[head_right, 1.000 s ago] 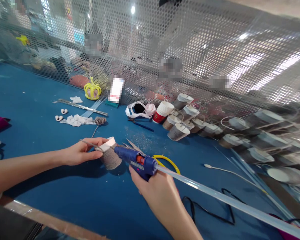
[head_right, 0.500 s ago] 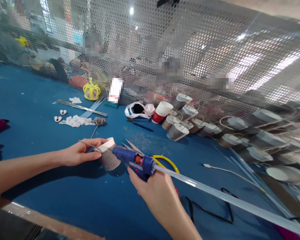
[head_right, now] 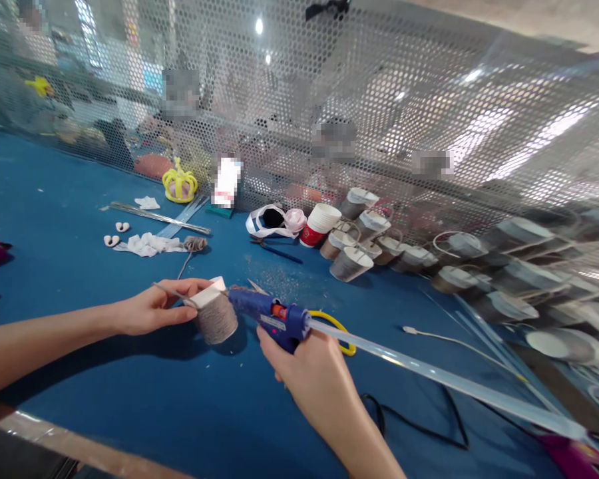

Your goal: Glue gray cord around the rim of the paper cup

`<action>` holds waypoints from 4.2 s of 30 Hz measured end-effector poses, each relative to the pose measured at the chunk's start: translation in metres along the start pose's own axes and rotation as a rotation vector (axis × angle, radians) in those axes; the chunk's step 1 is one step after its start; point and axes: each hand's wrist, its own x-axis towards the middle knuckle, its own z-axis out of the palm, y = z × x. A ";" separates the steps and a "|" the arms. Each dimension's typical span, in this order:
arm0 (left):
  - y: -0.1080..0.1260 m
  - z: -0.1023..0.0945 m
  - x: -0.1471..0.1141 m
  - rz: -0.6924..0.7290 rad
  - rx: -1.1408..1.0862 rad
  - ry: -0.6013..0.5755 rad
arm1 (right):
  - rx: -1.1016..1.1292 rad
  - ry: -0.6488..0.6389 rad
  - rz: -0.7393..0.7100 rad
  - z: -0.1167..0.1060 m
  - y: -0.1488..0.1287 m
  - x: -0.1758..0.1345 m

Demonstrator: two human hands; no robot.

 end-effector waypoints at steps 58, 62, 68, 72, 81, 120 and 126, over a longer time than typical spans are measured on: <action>0.005 0.002 0.000 0.003 0.000 0.014 | 0.067 -0.031 0.152 -0.001 -0.002 0.002; 0.005 0.002 0.001 0.030 0.013 0.003 | 0.039 -0.051 0.148 0.000 0.000 0.005; 0.002 0.002 0.001 0.010 0.044 0.020 | -0.005 -0.074 0.145 0.000 0.000 -0.001; 0.000 0.002 0.001 0.009 0.040 0.034 | -0.016 -0.053 0.158 0.001 -0.003 -0.007; 0.001 0.001 0.002 0.056 0.049 0.006 | 0.007 -0.084 0.157 0.005 -0.005 -0.012; 0.007 0.000 0.003 -0.022 0.238 0.070 | -0.133 0.064 0.091 0.021 0.044 0.115; 0.008 0.001 0.005 -0.014 0.241 0.101 | -0.287 0.237 -0.103 0.027 0.013 0.104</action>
